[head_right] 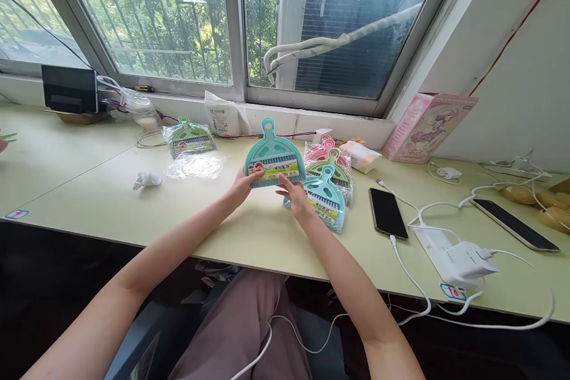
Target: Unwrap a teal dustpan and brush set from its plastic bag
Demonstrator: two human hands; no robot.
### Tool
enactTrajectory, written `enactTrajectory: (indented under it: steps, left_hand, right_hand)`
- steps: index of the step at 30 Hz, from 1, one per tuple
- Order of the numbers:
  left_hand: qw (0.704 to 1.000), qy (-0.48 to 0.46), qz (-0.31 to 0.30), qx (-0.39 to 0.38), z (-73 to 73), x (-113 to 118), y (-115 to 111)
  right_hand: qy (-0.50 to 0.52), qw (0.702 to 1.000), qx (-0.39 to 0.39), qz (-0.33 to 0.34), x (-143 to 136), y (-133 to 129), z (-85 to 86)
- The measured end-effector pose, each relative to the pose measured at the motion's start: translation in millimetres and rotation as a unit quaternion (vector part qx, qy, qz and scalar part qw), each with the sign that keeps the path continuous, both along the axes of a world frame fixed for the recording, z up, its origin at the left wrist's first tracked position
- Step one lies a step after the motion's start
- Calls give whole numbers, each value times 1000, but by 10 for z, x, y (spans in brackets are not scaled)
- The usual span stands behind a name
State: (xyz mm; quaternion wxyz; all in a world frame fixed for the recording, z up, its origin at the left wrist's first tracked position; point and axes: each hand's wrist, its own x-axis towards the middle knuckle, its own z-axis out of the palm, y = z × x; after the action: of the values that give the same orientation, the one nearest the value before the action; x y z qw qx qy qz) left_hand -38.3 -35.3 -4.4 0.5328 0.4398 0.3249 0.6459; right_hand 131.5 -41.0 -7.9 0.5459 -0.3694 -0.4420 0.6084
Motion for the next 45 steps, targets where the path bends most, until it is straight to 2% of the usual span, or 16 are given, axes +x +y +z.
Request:
enactTrajectory:
  steps: [2, 7, 10, 24, 32, 35, 37, 39, 41, 42, 43, 45]
  left_hand:
    - [1000, -2, -1, 2, 23, 14, -24]
    - [1000, 5, -8, 3, 37, 46, -49]
    - [1000, 8, -6, 1, 18, 59, -41]
    - [1000, 15, 2, 16, 14, 59, -37]
    - [998, 53, 12, 13, -17, 70, -41]
    - [997, 75, -15, 25, -38, 78, -5]
    - [997, 77, -24, 4, -45, 49, 62]
    - [996, 90, 23, -16, -39, -45, 159]
    - [978, 160, 134, 0, -25, -220, 257]
    - [953, 225, 202, 18, -20, -334, 296]
    - [917, 303, 259, 31, -20, -458, 325]
    - [832, 451, 322, 20, -41, -706, 350]
  right_hand:
    - [-2, 1000, 9, 1, -32, -24, 6]
    - [-9, 998, 11, -64, -59, -30, -1]
    - [-8, 997, 9, -81, -57, -27, -4]
    - [-17, 997, 1, -73, -82, -31, -21]
    - [-15, 994, -2, -106, -69, -10, -23]
    - [-5, 994, 9, -110, -35, 14, -15]
    - [6, 994, 3, -112, -2, 32, -6]
    - [20, 992, -11, -122, 39, 53, 4]
    - [27, 990, -23, -136, 84, 76, 11]
    - [27, 989, -27, -143, 106, 88, 13]
    - [27, 988, -31, -150, 127, 99, 16]
    - [30, 986, -35, -161, 161, 118, 19]
